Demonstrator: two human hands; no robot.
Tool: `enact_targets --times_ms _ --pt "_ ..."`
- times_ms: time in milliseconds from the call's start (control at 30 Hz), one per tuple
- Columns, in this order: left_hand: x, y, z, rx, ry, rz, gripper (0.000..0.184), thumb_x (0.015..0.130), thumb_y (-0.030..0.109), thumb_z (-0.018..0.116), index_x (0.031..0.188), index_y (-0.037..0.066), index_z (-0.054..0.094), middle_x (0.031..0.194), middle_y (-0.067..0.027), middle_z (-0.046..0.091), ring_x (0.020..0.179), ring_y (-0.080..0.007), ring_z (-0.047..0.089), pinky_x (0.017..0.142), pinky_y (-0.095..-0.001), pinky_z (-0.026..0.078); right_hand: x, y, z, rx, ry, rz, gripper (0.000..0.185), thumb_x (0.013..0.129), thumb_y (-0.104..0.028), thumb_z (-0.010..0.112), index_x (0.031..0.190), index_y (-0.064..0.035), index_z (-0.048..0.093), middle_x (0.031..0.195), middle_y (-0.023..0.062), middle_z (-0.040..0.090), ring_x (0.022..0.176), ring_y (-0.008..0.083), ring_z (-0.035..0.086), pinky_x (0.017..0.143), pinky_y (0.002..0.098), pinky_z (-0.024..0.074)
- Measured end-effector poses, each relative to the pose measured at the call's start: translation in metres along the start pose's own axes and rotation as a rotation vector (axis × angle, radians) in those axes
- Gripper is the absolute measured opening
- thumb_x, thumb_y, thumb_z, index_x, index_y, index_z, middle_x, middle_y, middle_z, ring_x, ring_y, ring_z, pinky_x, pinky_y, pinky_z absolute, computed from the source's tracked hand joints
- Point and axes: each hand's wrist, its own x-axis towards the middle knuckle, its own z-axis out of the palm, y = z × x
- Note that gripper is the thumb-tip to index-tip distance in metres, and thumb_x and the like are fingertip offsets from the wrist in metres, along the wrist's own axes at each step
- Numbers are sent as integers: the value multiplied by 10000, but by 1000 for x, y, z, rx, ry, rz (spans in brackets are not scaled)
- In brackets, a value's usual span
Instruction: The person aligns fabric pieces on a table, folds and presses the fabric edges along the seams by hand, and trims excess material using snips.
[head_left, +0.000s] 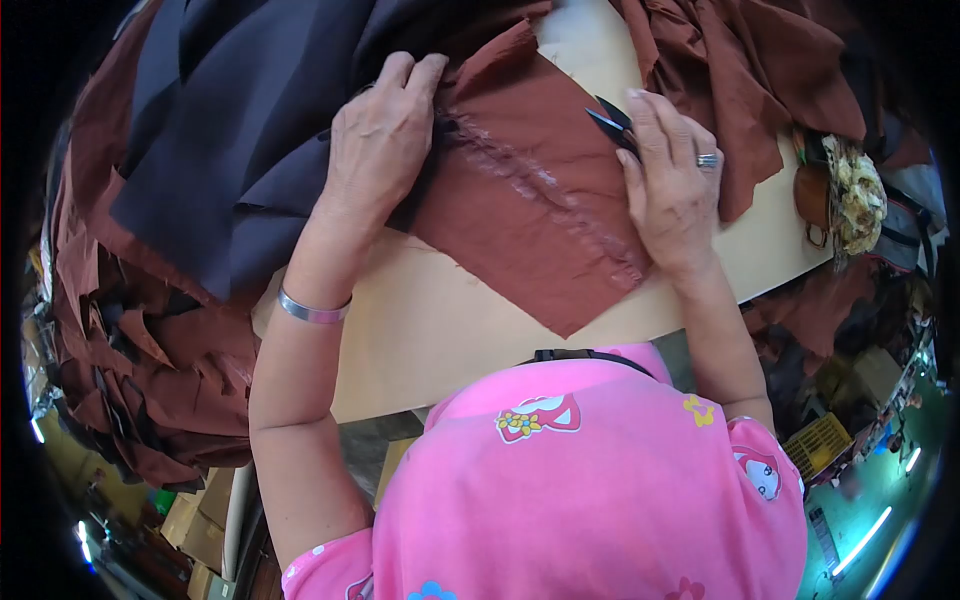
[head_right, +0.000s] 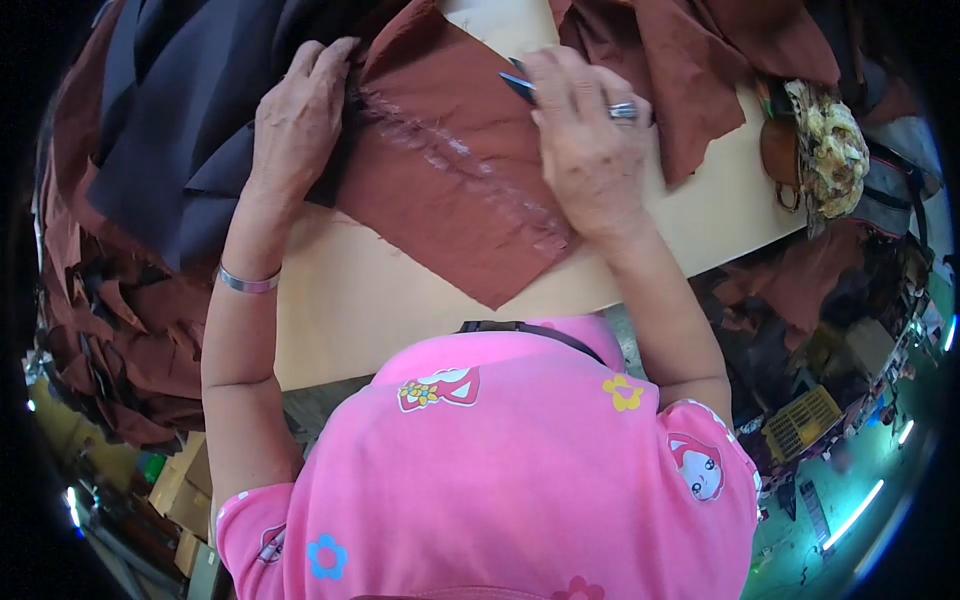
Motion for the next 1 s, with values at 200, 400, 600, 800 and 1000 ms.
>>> enact_targets --times_ms 200,400,600,800,1000 --pt "28 0 0 170 101 100 178 879 263 560 964 107 569 871 -78 607 687 -278 630 655 -388 490 11 -22 31 382 -80 -114 352 745 30 531 1079 -58 599 1085 89 589 962 293 549 841 380 459" --pt "23 -25 11 217 -15 30 134 904 223 525 883 91 540 803 -123 629 724 -291 616 660 -387 480 10 -13 35 515 -57 -108 349 747 43 547 1083 -43 593 1070 98 593 960 300 548 832 385 460" --pt "24 -16 3 111 376 122 97 800 105 584 885 150 592 910 22 596 723 -217 604 672 -340 451 12 -14 29 625 -105 -35 371 748 61 555 1106 -34 578 1084 116 601 1001 319 553 837 390 461" --pt "-5 27 -7 -356 -18 630 311 675 25 618 986 45 614 1059 -78 591 1048 -271 558 877 -369 477 12 -10 33 689 -82 -40 338 763 85 516 1083 -20 558 1061 143 603 999 343 565 864 399 459" --pt "-11 10 0 -347 -105 648 330 694 10 588 1016 78 620 1045 -70 579 1019 -264 549 861 -361 480 10 -10 36 678 -69 -35 304 770 105 481 1042 -16 541 1051 149 604 979 340 577 847 397 466"
